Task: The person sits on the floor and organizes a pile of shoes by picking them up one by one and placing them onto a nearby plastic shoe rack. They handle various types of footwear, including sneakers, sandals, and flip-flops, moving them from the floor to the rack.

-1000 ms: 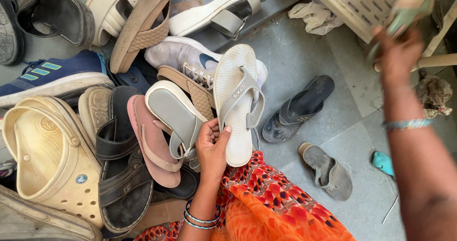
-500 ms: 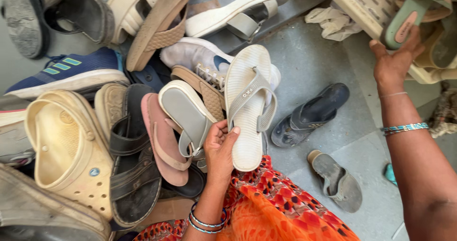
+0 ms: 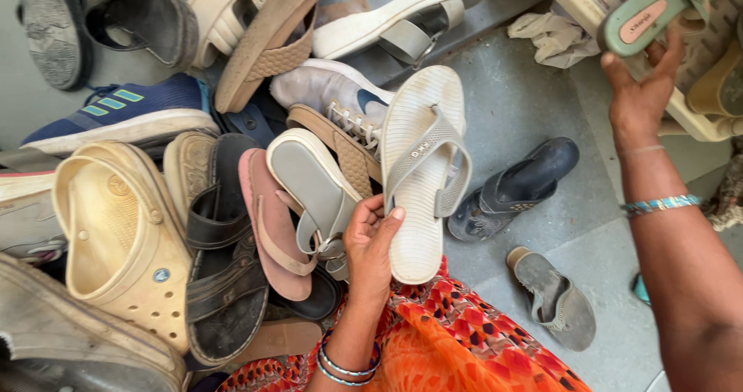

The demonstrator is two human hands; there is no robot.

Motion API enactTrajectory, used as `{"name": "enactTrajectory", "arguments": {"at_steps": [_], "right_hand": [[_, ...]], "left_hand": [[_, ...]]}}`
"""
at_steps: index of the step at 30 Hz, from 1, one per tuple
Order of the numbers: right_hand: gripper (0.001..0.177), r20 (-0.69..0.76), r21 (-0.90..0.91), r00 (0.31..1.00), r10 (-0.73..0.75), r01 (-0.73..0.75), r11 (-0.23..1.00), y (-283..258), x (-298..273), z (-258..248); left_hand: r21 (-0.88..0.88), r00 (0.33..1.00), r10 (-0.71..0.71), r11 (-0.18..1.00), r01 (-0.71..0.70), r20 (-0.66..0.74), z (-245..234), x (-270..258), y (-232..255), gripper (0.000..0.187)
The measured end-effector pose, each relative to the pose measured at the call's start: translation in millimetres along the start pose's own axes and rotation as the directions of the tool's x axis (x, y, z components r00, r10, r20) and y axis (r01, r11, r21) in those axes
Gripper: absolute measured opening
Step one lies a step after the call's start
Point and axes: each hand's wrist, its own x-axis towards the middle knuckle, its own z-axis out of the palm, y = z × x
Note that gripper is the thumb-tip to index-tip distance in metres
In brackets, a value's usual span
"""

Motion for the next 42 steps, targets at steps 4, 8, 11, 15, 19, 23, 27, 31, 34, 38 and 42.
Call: {"name": "enactTrajectory", "arguments": {"at_steps": [4,8,11,15,19,23,27,31,34,38,42], "right_hand": [[0.098,-0.221,0.047,0.969,0.110,-0.102,0.994,12,42,20],[0.108,-0.267,-0.120,0.957,0.114,-0.150,0.981,37,82,47],[0.100,-0.113,0.010,0.993,0.038,-0.037,0.999,27,85,47],[0.087,0.010,-0.193,0.972,-0.235,0.232,0.953,-10,44,38],[0.083,0.020,-0.051,0.962,-0.272,0.273,0.961,-77,-56,54],[0.067,0.371,0.291,0.899,0.233,-0.351,0.890,-143,-176,55],[0.067,0.600,0.506,0.800,0.030,-0.408,0.760,-178,-266,41],[0.062,0.529,0.437,0.826,0.194,-0.461,0.772,-173,-267,35],[0.044,0.364,0.249,0.910,0.199,-0.301,0.921,-166,-219,23],[0.040,0.251,0.334,0.943,0.218,-0.295,0.895,-167,-136,30],[0.045,0.240,0.398,0.965,0.106,-0.198,0.896,-158,-54,49]], "left_hand": [[0.023,1.000,0.005,1.000,-0.005,-0.013,-3,-3,3,0.033],[0.010,1.000,0.007,1.000,-0.007,0.005,-1,-3,5,0.032],[0.040,1.000,0.010,0.999,-0.010,0.011,4,-3,6,0.032],[0.033,1.000,-0.005,0.999,0.005,0.012,11,0,6,0.032],[-0.001,1.000,-0.001,1.000,0.001,0.024,18,5,4,0.032],[-0.027,0.999,0.017,1.000,-0.016,0.035,21,5,0,0.030],[0.070,0.996,0.039,0.997,-0.044,0.079,36,5,-11,0.031],[0.349,0.965,0.139,0.913,-0.213,0.223,41,-4,-6,0.038],[0.329,0.973,0.099,0.930,-0.165,0.208,36,-6,-8,0.041],[0.165,0.984,0.044,0.984,-0.073,0.175,16,1,-16,0.033],[0.194,0.987,0.017,0.980,-0.048,0.158,4,1,-14,0.029]]}}
